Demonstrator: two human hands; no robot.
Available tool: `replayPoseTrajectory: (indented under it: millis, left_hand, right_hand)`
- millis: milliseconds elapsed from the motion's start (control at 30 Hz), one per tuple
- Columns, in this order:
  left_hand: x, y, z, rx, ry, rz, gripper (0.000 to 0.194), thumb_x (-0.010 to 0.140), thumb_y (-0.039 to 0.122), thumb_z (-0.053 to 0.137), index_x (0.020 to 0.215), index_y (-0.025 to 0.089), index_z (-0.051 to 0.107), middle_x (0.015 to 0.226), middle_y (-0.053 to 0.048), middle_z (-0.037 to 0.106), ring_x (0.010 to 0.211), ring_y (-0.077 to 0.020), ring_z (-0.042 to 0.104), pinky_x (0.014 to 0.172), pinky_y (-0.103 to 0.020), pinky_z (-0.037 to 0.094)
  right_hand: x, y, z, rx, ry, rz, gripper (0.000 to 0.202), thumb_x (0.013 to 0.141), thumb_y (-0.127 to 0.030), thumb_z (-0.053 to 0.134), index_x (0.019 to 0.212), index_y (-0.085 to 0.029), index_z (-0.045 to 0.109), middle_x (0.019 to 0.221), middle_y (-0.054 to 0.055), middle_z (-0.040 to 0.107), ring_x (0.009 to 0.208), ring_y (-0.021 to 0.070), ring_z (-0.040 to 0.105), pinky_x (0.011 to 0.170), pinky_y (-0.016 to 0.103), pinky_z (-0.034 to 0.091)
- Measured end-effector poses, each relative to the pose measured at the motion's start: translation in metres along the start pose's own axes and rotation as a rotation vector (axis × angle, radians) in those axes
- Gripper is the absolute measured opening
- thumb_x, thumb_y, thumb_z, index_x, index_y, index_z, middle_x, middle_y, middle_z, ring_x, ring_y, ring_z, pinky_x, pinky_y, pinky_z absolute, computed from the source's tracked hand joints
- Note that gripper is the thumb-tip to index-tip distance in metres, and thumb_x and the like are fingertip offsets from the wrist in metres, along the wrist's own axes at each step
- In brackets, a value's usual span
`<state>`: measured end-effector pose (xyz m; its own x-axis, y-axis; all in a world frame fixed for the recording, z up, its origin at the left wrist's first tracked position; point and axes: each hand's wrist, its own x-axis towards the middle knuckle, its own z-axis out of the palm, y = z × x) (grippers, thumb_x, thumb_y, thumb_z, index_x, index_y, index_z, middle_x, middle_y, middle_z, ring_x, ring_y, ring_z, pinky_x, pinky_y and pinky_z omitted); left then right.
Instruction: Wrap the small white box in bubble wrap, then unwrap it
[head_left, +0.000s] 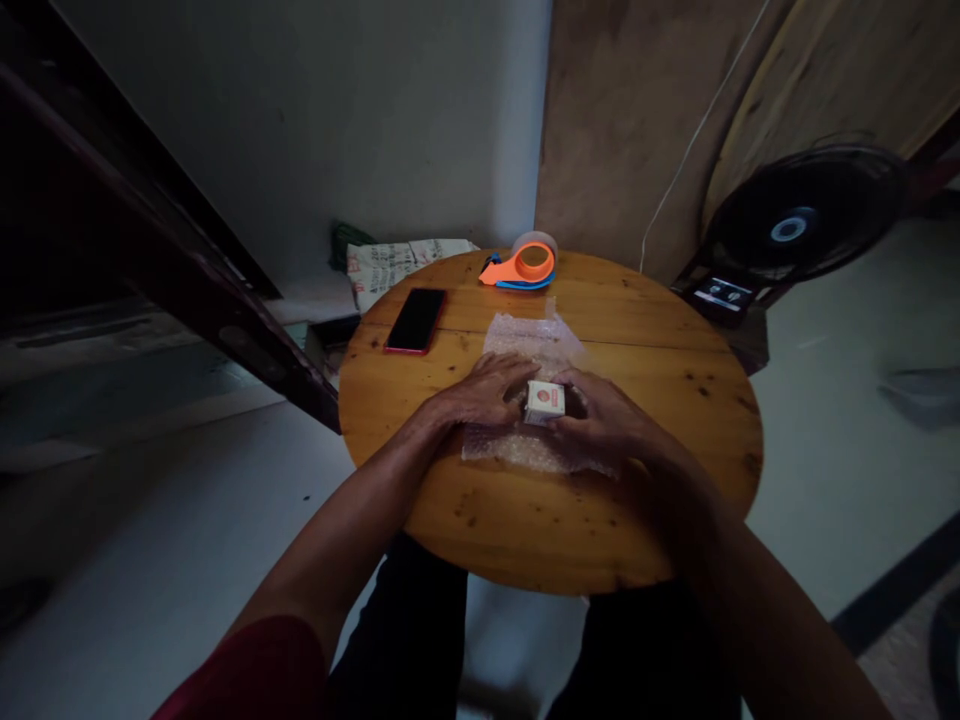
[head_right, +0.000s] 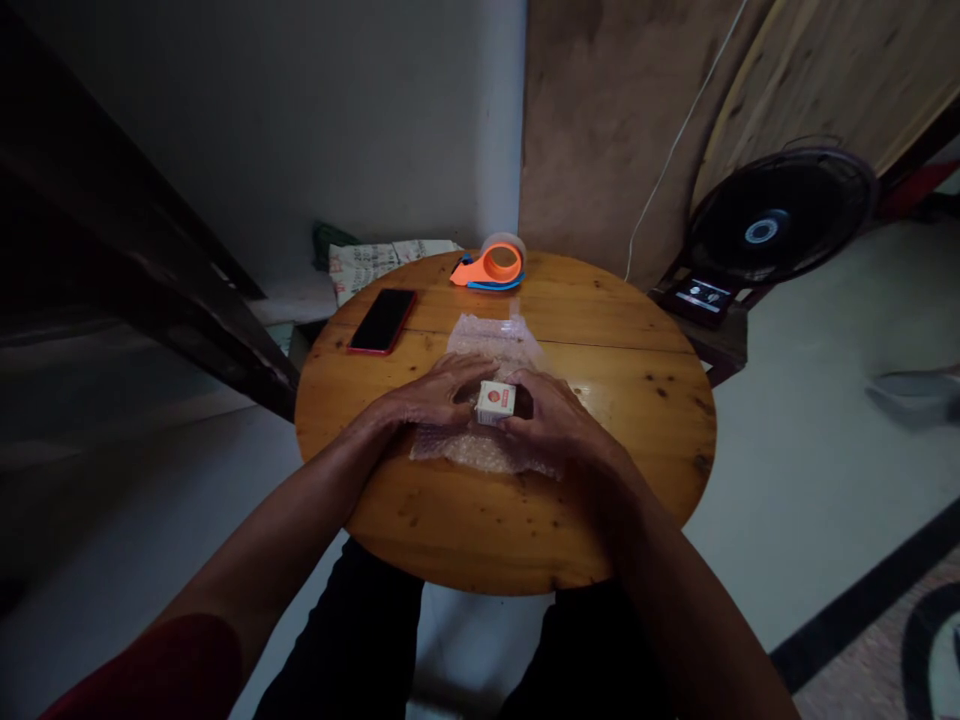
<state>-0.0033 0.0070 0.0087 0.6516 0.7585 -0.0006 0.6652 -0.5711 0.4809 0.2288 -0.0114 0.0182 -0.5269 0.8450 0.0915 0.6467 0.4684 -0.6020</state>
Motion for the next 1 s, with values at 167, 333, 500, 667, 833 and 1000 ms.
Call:
replayPoseTrajectory:
  millis: [167,333,500,667,833,1000]
  left_hand:
    - [-0.0007,0.0037,-0.0023,0.003,-0.013,-0.015,0.073,0.076,0.028,0.057,0.145,0.018,0.037,0.156,-0.012,0.033,0.146,-0.0291,0.023,0.119,-0.051,0.018]
    - [-0.0005,0.0016,0.0004,-0.001,0.001,-0.02,0.07,0.08,0.029,0.054,0.146,0.017,0.035,0.156,-0.012,0.032,0.147,-0.0271,0.022,0.12,-0.05,0.015]
    - [0.001,-0.0022,0.0031,0.01,0.001,-0.008,0.072,0.078,0.031,0.056,0.146,0.02,0.034,0.156,-0.011,0.033,0.147,-0.028,0.022,0.12,-0.051,0.015]
    - [0.0002,0.0006,0.0016,0.01,0.011,-0.004,0.07,0.079,0.026,0.056,0.146,0.021,0.035,0.156,-0.012,0.034,0.146,-0.0286,0.023,0.119,-0.053,0.016]
    - [-0.0008,0.0021,0.0001,-0.003,0.008,-0.014,0.072,0.079,0.027,0.058,0.147,0.02,0.034,0.156,-0.012,0.034,0.146,-0.0288,0.024,0.12,-0.052,0.015]
    - [-0.0009,0.0016,-0.0003,-0.008,0.017,-0.002,0.073,0.077,0.025,0.059,0.146,0.019,0.035,0.155,-0.012,0.035,0.145,-0.0283,0.026,0.12,-0.051,0.017]
  right_hand:
    - [0.0004,-0.0054,0.0013,-0.001,0.026,0.01,0.036,0.074,-0.038,0.068,0.105,-0.021,0.063,0.098,0.006,0.067,0.083,0.0231,0.059,0.071,0.033,0.042]
    - [-0.001,-0.0055,0.0023,0.01,0.04,0.004,0.034,0.074,-0.033,0.065,0.106,-0.021,0.062,0.097,0.005,0.067,0.082,0.0216,0.059,0.07,0.032,0.043]
    - [-0.0025,-0.0065,0.0035,0.07,0.047,0.004,0.035,0.077,-0.034,0.063,0.11,-0.023,0.061,0.101,0.005,0.068,0.088,0.0234,0.06,0.074,0.033,0.045]
    - [-0.0026,-0.0079,0.0045,0.061,0.066,-0.002,0.038,0.076,-0.034,0.064,0.112,-0.024,0.061,0.104,0.005,0.068,0.092,0.0254,0.06,0.079,0.036,0.045]
    - [-0.0023,-0.0073,0.0051,0.06,0.065,0.005,0.04,0.077,-0.036,0.064,0.115,-0.026,0.062,0.107,0.005,0.068,0.095,0.0267,0.06,0.081,0.038,0.045]
    - [-0.002,-0.0082,0.0039,0.041,0.065,-0.03,0.045,0.077,-0.035,0.063,0.12,-0.024,0.06,0.114,0.007,0.067,0.101,0.0278,0.06,0.085,0.039,0.045]
